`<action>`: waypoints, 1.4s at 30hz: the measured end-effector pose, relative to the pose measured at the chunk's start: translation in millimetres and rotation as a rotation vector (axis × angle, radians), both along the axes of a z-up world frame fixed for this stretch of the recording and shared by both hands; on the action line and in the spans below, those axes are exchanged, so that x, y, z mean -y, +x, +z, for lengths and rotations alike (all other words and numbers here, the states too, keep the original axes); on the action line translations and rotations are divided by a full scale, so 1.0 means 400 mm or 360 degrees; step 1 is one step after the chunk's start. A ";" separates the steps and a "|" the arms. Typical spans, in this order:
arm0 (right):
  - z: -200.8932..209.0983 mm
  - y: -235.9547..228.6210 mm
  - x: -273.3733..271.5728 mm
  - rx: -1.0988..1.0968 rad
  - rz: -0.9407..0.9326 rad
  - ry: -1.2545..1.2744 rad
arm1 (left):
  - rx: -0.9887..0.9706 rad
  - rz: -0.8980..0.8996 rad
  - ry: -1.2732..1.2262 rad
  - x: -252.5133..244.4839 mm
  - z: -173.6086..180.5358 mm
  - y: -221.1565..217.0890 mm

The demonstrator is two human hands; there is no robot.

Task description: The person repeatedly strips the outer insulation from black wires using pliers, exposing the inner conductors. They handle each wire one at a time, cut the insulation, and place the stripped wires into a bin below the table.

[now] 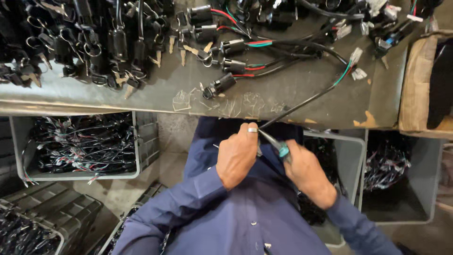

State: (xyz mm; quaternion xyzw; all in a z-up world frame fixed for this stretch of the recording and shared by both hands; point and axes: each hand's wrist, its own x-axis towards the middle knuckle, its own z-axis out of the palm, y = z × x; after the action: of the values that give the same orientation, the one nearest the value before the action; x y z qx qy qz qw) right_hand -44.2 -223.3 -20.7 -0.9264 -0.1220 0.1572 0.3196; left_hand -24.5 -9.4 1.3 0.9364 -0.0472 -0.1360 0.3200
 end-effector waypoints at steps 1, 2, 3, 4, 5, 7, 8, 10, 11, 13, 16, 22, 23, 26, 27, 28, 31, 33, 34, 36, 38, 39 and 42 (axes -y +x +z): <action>0.011 -0.001 -0.011 -0.0118 -0.0039 -0.0032 | 0.0042 -0.0009 0.0004 -0.004 -0.002 0.002; 0.024 -0.002 -0.018 -0.0236 -0.0077 -0.0065 | 0.0085 -0.0017 0.0009 -0.012 -0.002 0.001; 0.033 -0.001 -0.022 -0.0348 -0.0127 -0.0100 | 0.0133 -0.0038 0.0011 -0.016 -0.007 0.004; 0.042 -0.002 -0.023 -0.0410 -0.0125 0.0021 | 0.0185 -0.0046 -0.0065 -0.023 -0.009 0.002; 0.050 0.000 -0.023 -0.0472 -0.0119 0.0142 | 0.0235 -0.0050 -0.0140 -0.030 -0.008 -0.001; 0.054 -0.002 -0.024 -0.0520 -0.0108 0.0295 | 0.0233 -0.0076 -0.0139 -0.034 -0.003 -0.004; 0.050 -0.004 -0.026 -0.0505 -0.0103 0.0325 | 0.0180 -0.0098 -0.0063 -0.033 0.001 -0.006; 0.034 -0.007 -0.031 -0.0417 -0.0087 0.0332 | 0.0110 -0.0123 0.0021 -0.030 0.013 0.001; 0.022 -0.011 -0.035 -0.0350 -0.0077 0.0310 | 0.0086 -0.0126 0.0031 -0.029 0.021 0.005; -0.007 -0.020 -0.047 -0.0285 -0.0114 0.0308 | 0.0024 -0.0171 -0.0069 -0.037 0.038 0.012; -0.039 -0.008 -0.039 -0.0150 -0.0150 0.0462 | -0.0133 -0.0269 -0.0503 -0.050 0.069 0.027; -0.071 0.068 -0.009 0.0367 0.0454 0.1143 | -0.0759 -0.0509 -0.1738 -0.058 0.148 0.015; -0.075 0.078 -0.005 0.0328 0.0464 0.1163 | -0.0769 -0.0514 -0.1751 -0.054 0.155 0.016; -0.061 0.110 -0.005 0.0263 0.0481 0.1095 | -0.0880 -0.0459 -0.1616 -0.046 0.174 0.028; -0.049 0.112 -0.007 0.0249 0.0481 0.1051 | -0.0933 -0.0431 -0.1542 -0.046 0.176 0.032; -0.033 0.111 -0.009 0.0183 0.0433 0.1024 | -0.0806 -0.0412 -0.1564 -0.048 0.176 0.034; 0.028 0.083 -0.007 -0.0007 0.0276 0.0808 | -0.0445 -0.0332 -0.1326 -0.055 0.163 0.028; 0.052 0.064 -0.011 -0.0112 0.0168 0.0485 | -0.0219 -0.0236 -0.0768 -0.057 0.144 0.023; 0.056 0.056 -0.017 -0.0104 0.0079 0.0403 | -0.0106 -0.0209 -0.0605 -0.054 0.133 0.017; 0.047 0.037 -0.031 -0.0089 -0.0097 0.0242 | 0.0119 -0.0149 -0.0277 -0.039 0.109 -0.002; 0.036 -0.002 -0.039 0.0048 -0.0138 0.0283 | 0.0133 -0.0133 -0.0293 -0.022 0.085 -0.026; 0.036 -0.008 -0.035 0.0134 -0.0154 0.0298 | 0.0157 -0.0123 -0.0306 -0.015 0.078 -0.025; 0.088 0.009 -0.023 -0.0158 -0.0285 0.0362 | 0.0768 -0.0018 -0.0387 -0.076 0.112 -0.001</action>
State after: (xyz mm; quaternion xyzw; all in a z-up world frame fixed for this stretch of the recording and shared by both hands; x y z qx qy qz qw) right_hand -40.5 -214.1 14.5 -0.8826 -0.0400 0.1588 0.4407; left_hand -24.8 20.8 46.3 0.8961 -0.1433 0.0960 0.4089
